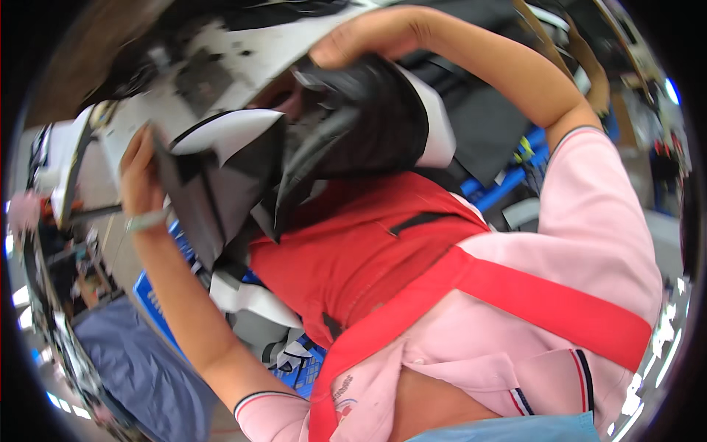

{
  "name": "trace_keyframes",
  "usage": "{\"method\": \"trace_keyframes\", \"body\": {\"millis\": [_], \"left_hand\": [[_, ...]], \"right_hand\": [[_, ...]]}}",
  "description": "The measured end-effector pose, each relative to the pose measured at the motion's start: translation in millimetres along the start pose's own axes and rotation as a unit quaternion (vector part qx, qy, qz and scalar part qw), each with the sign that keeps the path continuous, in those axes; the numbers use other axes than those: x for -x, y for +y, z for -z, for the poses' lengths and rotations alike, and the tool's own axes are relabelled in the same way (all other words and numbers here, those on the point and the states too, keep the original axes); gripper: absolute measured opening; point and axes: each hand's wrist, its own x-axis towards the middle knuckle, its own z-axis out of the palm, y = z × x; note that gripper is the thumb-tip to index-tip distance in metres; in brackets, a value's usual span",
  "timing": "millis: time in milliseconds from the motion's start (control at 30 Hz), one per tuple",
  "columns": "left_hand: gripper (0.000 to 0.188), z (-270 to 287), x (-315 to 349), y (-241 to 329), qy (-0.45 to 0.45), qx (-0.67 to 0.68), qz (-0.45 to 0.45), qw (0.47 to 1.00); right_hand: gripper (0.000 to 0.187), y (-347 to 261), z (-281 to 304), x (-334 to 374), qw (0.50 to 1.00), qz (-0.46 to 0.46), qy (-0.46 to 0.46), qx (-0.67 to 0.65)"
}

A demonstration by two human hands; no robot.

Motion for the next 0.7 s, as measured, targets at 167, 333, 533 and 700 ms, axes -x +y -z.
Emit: {"method": "trace_keyframes", "body": {"millis": [167, 333, 533, 700], "left_hand": [[0.021, -54, 76, -19, -0.153, -0.01, -0.037, 0.987], [0.018, -98, 105, -32, -0.227, -0.023, -0.048, 0.972], [0.015, -154, 128, -42, -0.308, -0.083, -0.032, 0.947], [0.013, -168, 144, -58, -0.279, -0.086, -0.059, 0.955]], "right_hand": [[0.017, 212, -28, 209, 0.882, -0.357, -0.099, -0.292], [0.048, 368, -106, 417, 0.764, -0.599, -0.051, -0.232], [0.043, 321, -84, 303, 0.797, -0.45, 0.014, 0.403], [0.086, 132, -130, 75, 0.8, 0.085, 0.253, 0.538]]}}
